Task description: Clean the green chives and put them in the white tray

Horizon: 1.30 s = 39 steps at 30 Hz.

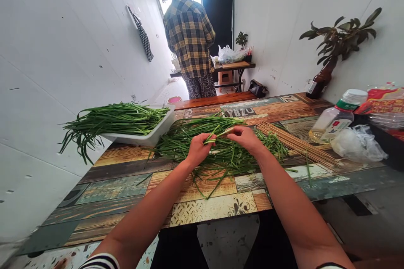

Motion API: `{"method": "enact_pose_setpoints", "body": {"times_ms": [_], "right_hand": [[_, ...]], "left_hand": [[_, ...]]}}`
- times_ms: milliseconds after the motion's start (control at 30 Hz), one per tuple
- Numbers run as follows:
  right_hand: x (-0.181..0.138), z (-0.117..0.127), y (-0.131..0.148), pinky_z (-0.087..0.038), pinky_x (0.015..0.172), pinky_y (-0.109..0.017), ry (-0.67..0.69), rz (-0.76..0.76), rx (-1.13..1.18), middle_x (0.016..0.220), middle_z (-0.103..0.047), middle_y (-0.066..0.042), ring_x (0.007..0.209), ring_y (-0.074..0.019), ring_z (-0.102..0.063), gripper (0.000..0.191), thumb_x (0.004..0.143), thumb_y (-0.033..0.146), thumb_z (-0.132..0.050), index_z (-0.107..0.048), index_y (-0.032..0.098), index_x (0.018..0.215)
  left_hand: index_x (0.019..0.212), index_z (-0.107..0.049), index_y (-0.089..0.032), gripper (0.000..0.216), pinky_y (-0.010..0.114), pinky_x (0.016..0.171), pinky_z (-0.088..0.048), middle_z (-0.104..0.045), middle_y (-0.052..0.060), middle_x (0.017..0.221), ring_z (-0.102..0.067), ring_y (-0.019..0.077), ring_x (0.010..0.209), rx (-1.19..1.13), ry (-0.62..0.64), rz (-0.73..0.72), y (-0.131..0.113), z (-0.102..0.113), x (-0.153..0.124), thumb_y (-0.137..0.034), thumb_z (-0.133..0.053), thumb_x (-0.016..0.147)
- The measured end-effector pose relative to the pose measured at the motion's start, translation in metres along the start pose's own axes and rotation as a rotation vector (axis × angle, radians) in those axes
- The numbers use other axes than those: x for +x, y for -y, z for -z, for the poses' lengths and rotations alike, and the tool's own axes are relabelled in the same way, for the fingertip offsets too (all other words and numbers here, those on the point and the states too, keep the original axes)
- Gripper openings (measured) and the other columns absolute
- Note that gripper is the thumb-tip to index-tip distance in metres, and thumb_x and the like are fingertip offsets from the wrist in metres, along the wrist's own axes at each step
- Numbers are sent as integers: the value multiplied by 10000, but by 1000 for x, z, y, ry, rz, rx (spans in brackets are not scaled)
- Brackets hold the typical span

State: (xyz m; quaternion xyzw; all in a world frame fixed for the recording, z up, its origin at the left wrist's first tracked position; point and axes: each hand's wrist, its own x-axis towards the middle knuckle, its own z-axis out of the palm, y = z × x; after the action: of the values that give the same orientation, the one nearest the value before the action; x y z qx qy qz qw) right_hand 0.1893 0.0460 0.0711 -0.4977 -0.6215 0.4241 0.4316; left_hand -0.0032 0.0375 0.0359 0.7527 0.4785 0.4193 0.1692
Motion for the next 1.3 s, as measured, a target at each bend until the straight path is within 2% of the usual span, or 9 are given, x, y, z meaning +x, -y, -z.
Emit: {"method": "enact_pose_setpoints", "body": {"times_ms": [67, 167, 267, 400, 600, 700, 933, 1167, 1300], "right_hand": [[-2, -6, 4, -393, 642, -274, 35, -23, -25, 672, -606, -9, 673, -155, -528, 316, 593, 482, -682, -644, 180, 675], [-4, -18, 2, -281, 510, -263, 10, -94, -107, 460, -378, 33, 501, -109, -362, 509, 655, 645, -595, -439, 199, 467], [-4, -31, -7, -191, 478, -262, 27, -33, -47, 462, -265, 49, 481, -90, -245, 577, 685, 698, -532, -330, 207, 460], [1, -32, -21, -222, 484, -253, 27, 45, 35, 512, -349, 39, 518, -97, -295, 503, 681, 641, -585, -440, 190, 513], [17, 14, -25, -281, 475, -257, -194, 72, 148, 445, -308, 49, 467, -93, -292, 531, 675, 618, -630, -355, 211, 472], [14, 24, -13, -284, 473, -257, -198, 83, 201, 459, -376, 33, 467, -92, -322, 514, 658, 648, -621, -439, 201, 480], [-2, -9, 3, -429, 640, -283, -12, 12, 161, 721, -655, -29, 667, -154, -552, 425, 553, 549, -735, -687, 175, 749], [0, -19, -10, -389, 600, -258, -46, 39, 145, 701, -647, -16, 608, -115, -483, 379, 600, 487, -721, -707, 154, 780], [0, -18, -10, -387, 592, -254, -21, 35, 159, 671, -631, -9, 589, -106, -469, 351, 611, 471, -719, -707, 150, 752]], "left_hand": [[674, -678, -194, 215, 215, 676, -383, -651, -15, 694, -561, 128, 719, 3, 10, 9, -1, 1, 0, -154, -534, 830], [732, -695, -201, 188, 217, 670, -387, -646, -11, 691, -554, 134, 715, 24, 42, 18, -2, 2, 0, -142, -539, 818], [786, -699, -204, 157, 222, 665, -385, -644, -5, 701, -543, 138, 712, 48, 79, -15, -4, 3, 0, -148, -555, 812], [771, -687, -199, 155, 226, 657, -383, -624, 3, 689, -522, 143, 713, 84, 102, -83, -7, 5, -1, -158, -548, 826], [779, -657, -186, 167, 224, 671, -405, -630, 8, 723, -545, 134, 717, 28, -31, -23, 4, 11, 0, -211, -513, 861], [787, -653, -174, 194, 221, 662, -406, -637, 10, 721, -558, 128, 703, -51, -60, -12, 12, 10, 1, -264, -507, 878], [723, -649, -180, 236, 216, 645, -397, -626, -1, 679, -550, 124, 675, -37, -39, -1, 10, 6, 2, -280, -498, 875], [697, -650, -181, 257, 208, 641, -398, -613, -11, 643, -542, 116, 647, -49, 44, -18, 7, 6, 2, -268, -486, 875], [872, -689, -192, 159, 203, 664, -410, -643, -12, 690, -556, 118, 678, -90, 57, -28, 5, 5, 1, -245, -541, 843]]}}
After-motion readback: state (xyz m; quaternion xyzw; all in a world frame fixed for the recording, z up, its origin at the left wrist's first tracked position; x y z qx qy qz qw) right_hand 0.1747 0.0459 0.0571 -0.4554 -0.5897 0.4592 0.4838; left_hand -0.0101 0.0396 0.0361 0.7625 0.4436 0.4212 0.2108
